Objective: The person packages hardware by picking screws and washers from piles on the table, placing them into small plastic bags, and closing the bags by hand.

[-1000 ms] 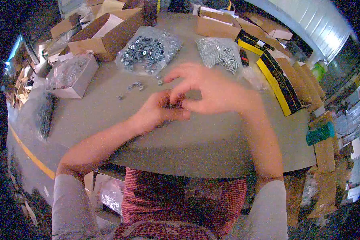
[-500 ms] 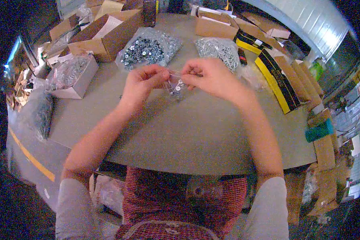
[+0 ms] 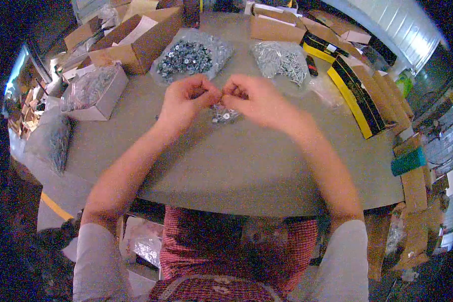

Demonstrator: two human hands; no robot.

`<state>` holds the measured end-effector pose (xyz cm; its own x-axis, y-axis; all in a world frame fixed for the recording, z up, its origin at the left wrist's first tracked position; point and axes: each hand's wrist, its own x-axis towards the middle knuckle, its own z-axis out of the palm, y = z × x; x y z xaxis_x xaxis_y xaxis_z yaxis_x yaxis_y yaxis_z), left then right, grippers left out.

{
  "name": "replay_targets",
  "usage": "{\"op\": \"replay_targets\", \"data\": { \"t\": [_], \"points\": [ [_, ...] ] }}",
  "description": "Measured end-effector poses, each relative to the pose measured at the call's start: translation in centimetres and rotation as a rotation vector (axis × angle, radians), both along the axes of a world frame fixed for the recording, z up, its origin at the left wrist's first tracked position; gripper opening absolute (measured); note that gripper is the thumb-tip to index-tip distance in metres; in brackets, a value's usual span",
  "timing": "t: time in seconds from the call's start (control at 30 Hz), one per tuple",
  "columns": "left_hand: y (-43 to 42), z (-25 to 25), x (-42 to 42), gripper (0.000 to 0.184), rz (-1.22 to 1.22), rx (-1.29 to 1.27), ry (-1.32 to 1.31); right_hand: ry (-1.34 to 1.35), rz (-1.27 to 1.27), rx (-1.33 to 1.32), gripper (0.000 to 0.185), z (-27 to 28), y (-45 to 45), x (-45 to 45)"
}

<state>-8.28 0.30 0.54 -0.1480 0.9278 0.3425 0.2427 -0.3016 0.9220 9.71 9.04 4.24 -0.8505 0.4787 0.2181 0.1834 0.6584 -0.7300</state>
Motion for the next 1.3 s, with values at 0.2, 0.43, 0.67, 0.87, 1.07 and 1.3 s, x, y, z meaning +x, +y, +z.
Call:
{"op": "replay_targets", "data": {
  "t": [0.2,0.43,0.67,0.87,1.07,1.3],
  "points": [
    [0.2,0.3,-0.4,0.011,-0.078,0.055,-0.188,0.071,-0.001,-0.333,0.019,1.3,-0.5,0.0],
    [0.3,0.6,-0.5,0.013,-0.105,-0.048,-0.305,-0.059,-0.064,-0.295,0.018,3.2,-1.4,1.4],
    [-1.2,-1.5,3.0,0.014,-0.067,0.354,0.769,0.201,-0.187,-0.635,0.015,1.3,-6.2,11.7],
    [-1.0,-1.8,2.9,0.013,-0.096,0.323,0.878,0.785,-0.733,-0.709,0.016,-0.6,-13.9,28.6],
    [-1.2,-2.4,3.9,0.012,0.031,0.342,0.88,1.238,-1.39,-0.312,0.01,-2.0,-18.5,44.1],
    [-1.7,-1.8,4.9,0.01,0.091,0.406,0.978,0.578,-1.166,0.009,0.015,-3.0,-9.7,40.0]
  ]
}}
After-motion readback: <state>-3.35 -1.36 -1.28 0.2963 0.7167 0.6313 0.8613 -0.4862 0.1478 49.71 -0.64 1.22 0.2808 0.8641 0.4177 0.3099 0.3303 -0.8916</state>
